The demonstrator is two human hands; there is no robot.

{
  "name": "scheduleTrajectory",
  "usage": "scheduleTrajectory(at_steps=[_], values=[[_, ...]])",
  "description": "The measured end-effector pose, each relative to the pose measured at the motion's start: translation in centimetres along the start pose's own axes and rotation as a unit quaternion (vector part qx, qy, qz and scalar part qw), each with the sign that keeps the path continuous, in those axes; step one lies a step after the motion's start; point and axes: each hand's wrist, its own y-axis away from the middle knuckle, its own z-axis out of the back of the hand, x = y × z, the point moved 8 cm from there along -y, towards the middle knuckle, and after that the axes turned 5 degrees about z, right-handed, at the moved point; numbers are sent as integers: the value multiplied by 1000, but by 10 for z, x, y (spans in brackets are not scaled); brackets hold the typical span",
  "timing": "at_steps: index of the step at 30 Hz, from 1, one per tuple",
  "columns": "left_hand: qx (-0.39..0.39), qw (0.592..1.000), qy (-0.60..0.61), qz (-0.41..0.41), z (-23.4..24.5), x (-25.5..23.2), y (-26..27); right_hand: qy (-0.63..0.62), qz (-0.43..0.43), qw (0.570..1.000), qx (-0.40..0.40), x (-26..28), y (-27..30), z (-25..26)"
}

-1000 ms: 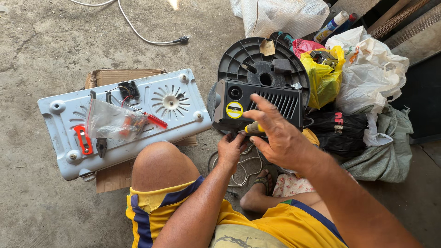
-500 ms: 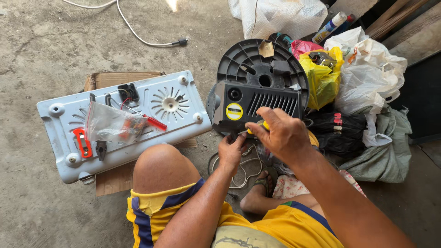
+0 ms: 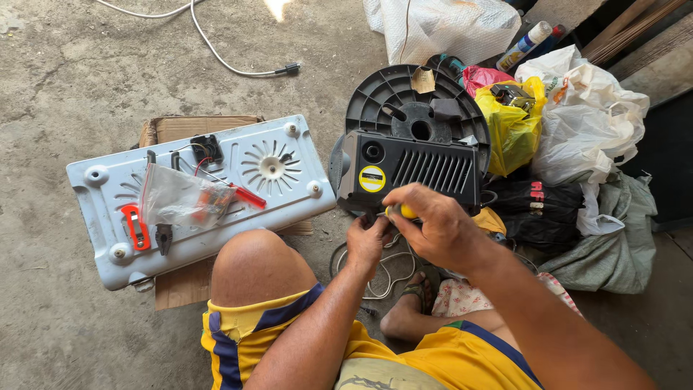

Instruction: The person sits on the floor and works on a black portable generator. They handle a power cord, retrieve small parts from a plastic bag, and use a screwdriver to tighten screws on the generator casing.

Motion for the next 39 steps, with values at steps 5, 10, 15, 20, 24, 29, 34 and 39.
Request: scheduleTrajectory(at_steps=[5, 10, 15, 20, 24, 29, 34, 39], values=[[-26, 999, -3, 24, 4, 5, 0, 142, -247, 957, 51, -46, 21, -8], [-18, 999, -31, -7, 4, 6, -6, -50, -91, 991, 82, -18, 8, -21], [-35, 999, -17, -10, 4, 7, -7, 183, -233, 948, 117, -37, 2, -8], [-19, 999, -26, 16, 2, 4, -2, -82, -2, 989, 123, 11, -7, -16], [-36, 999, -31, 1, 1, -2, 0, 114, -337, 924, 143, -42, 13, -10], [-21, 999, -45, 8, 1, 4, -1, -140, -55, 977, 152, 0, -10, -17], [-21, 1000, 1, -10, 0, 6, -10, 93, -209, 969, 90, -29, -6, 0], [-13, 1000, -3, -9, 1, 16, -9, -42, -145, 976, 156, -22, 2, -22]])
